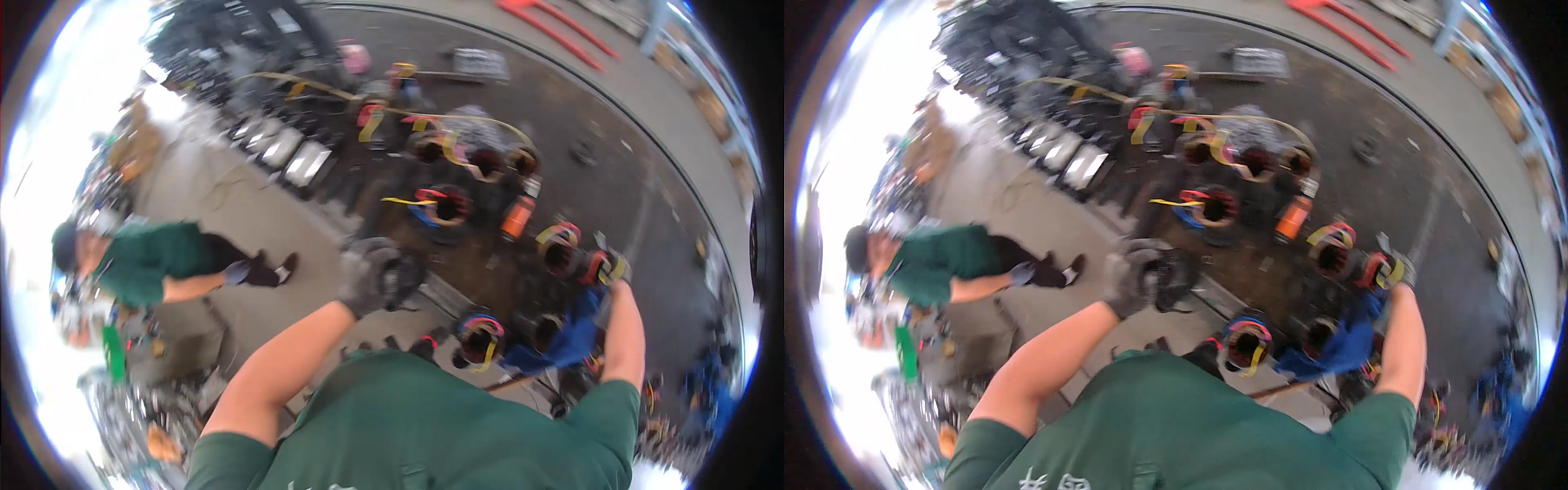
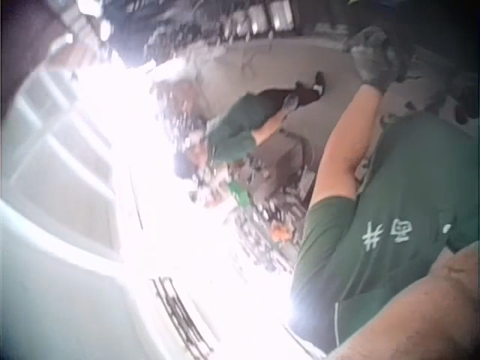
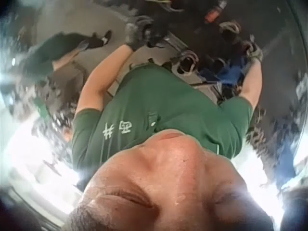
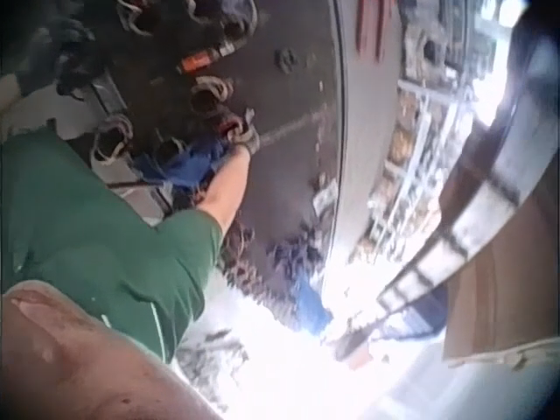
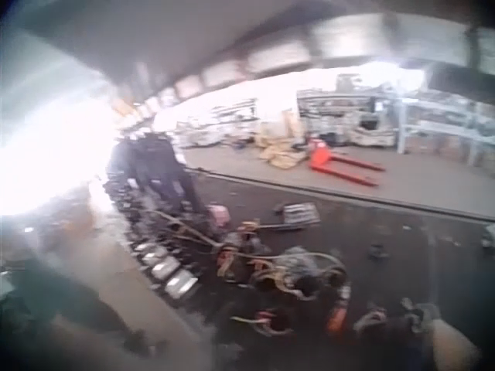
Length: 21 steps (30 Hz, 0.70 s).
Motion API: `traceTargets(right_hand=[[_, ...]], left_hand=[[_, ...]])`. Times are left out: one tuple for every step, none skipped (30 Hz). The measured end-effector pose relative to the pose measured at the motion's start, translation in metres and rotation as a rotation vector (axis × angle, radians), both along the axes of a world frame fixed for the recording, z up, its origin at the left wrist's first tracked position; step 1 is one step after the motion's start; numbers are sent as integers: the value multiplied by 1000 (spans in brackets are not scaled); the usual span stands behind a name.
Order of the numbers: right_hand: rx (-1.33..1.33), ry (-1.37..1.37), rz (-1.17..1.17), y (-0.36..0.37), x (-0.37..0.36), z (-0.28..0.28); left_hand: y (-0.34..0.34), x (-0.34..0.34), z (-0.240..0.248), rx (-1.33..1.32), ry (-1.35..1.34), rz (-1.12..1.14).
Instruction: The person assembles submersible pumps by stripping wires with a tool, connecting them to electrical components, and hammering a cap onto the pump motor.
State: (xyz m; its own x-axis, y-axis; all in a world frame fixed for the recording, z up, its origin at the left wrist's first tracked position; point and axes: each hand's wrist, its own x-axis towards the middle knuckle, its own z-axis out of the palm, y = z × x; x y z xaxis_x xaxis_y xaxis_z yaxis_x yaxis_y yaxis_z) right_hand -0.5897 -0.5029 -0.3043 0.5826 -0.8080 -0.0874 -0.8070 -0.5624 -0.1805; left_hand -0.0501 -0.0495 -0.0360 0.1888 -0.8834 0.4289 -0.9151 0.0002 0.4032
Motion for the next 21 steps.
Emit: traceTargets(right_hand=[[234, 55, -205, 1, 11, 28], [129, 200, -46, 10, 41, 70], [220, 264, -164, 3, 23, 84], [221, 317, -241, -4, 8, 87], [227, 361, -308, -9, -6, 84], [222, 431, -301, -17, -32, 80], [220, 494, -281, -23, -56, 79], [211, 488, -166, -20, -31, 89], [236, 419, -244, -20, -39, 93], [360, 243, -431, -20, -48, 100], [476, 57, -609, -20, -54, 108], [463, 57, -624, -18, -61, 117], [524, -224, -702, -14, -67, 125], [572, -508, -766, -9, -78, 135], [564, -511, -762, -2, -71, 152], [653, -678, -772, 9, -48, 177], [740, -846, -778, 25, -25, 211], [725, -915, -761, 46, -13, 243], [709, -918, -762, 65, -1, 269], [715, -965, -716, 83, 14, 291], [717, -1014, -677, 101, 24, 304]], left_hand=[[3, 4, -9, -84, 15, -24], [8, 5, -3, -78, 4, -24], [2, 3, 0, -87, 17, -57], [-1, 1, -5, -97, 15, -48], [-2, 0, -9, -100, 3, -30], [-6, -1, -15, -111, 34, -47], [-9, -4, -21, -135, 68, -51], [-1, -4, -17, -128, 31, -27], [-3, -6, -16, -135, 19, -32], [-4, -8, -16, -144, 28, -50], [-4, -9, -16, -144, 22, -52], [-5, -9, -16, -146, 17, -54], [-8, -9, -17, -159, 27, -69], [-9, -9, -20, -162, 25, -71], [-6, -8, -21, -161, 10, -58], [-1, -6, -20, -157, -19, -42], [4, -4, -20, -170, -26, -33], [3, -3, -25, -157, -1, -44], [2, -1, -26, -143, 26, -55], [2, -2, -23, -156, -1, -51], [1, -2, -20, -167, 2, -57]])
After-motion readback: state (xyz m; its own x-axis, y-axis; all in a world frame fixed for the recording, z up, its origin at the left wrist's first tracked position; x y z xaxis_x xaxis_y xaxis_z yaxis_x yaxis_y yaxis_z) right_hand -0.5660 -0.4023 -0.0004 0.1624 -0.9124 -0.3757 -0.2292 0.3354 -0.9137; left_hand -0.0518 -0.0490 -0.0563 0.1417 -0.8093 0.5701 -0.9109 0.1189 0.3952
